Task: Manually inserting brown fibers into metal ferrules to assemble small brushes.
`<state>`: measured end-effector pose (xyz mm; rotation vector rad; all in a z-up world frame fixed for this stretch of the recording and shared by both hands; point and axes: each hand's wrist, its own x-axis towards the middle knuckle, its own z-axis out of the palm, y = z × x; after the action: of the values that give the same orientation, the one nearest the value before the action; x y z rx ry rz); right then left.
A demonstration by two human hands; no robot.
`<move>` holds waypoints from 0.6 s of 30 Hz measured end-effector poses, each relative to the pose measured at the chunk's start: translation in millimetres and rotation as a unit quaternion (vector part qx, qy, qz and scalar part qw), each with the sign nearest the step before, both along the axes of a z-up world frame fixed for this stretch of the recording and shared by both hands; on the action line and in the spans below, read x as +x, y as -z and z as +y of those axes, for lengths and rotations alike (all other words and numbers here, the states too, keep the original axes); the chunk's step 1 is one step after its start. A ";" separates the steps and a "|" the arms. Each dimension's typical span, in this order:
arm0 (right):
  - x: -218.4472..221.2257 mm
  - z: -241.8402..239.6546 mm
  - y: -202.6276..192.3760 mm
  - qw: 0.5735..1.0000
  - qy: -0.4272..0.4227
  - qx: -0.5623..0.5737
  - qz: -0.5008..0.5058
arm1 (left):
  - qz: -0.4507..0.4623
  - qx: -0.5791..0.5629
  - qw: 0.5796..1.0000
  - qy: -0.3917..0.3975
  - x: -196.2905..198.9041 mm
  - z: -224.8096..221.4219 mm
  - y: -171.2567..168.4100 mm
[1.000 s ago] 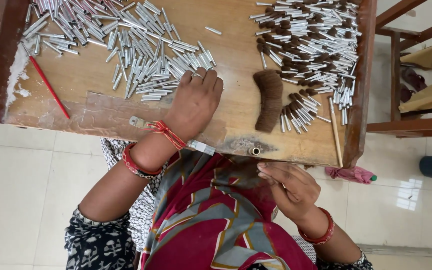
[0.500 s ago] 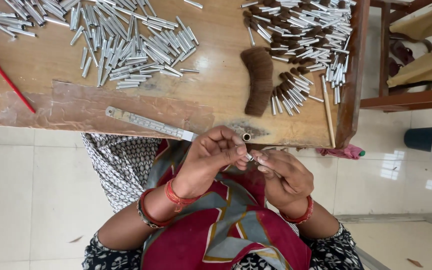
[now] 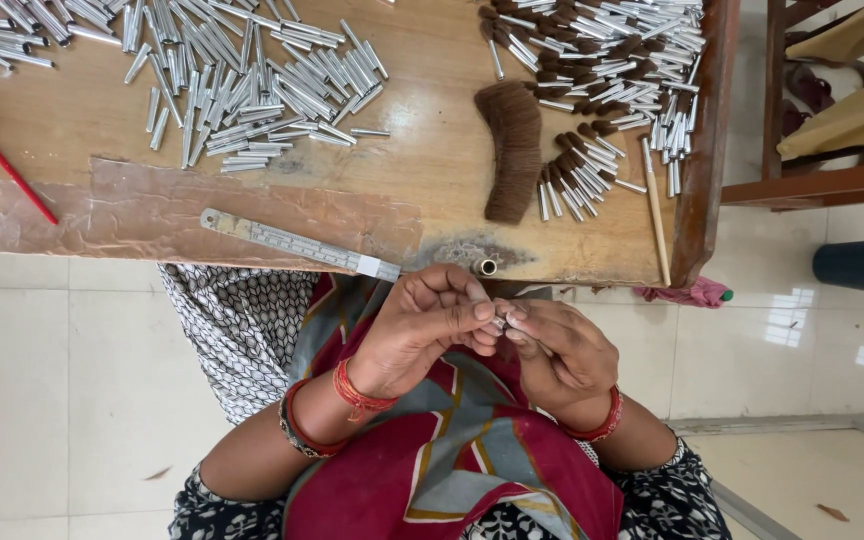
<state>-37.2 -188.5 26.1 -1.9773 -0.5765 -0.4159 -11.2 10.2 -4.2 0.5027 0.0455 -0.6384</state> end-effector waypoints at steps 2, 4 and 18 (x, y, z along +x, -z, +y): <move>1.7 1.2 -4.5 1.000 -0.002 -0.009 -0.002 | 0.006 0.003 1.000 0.001 0.3 0.6 1.0; 4.8 3.5 -11.6 1.000 -0.004 -0.017 -0.005 | 0.011 0.007 1.000 0.002 0.3 1.7 1.6; 5.1 14.3 -35.0 0.995 0.025 -0.071 0.070 | -0.085 0.155 0.978 -0.113 -7.4 5.2 12.9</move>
<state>-32.2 -174.2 61.2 -2.1413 -0.4793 -0.2707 -18.6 15.4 -17.1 0.8400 0.0413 -0.3630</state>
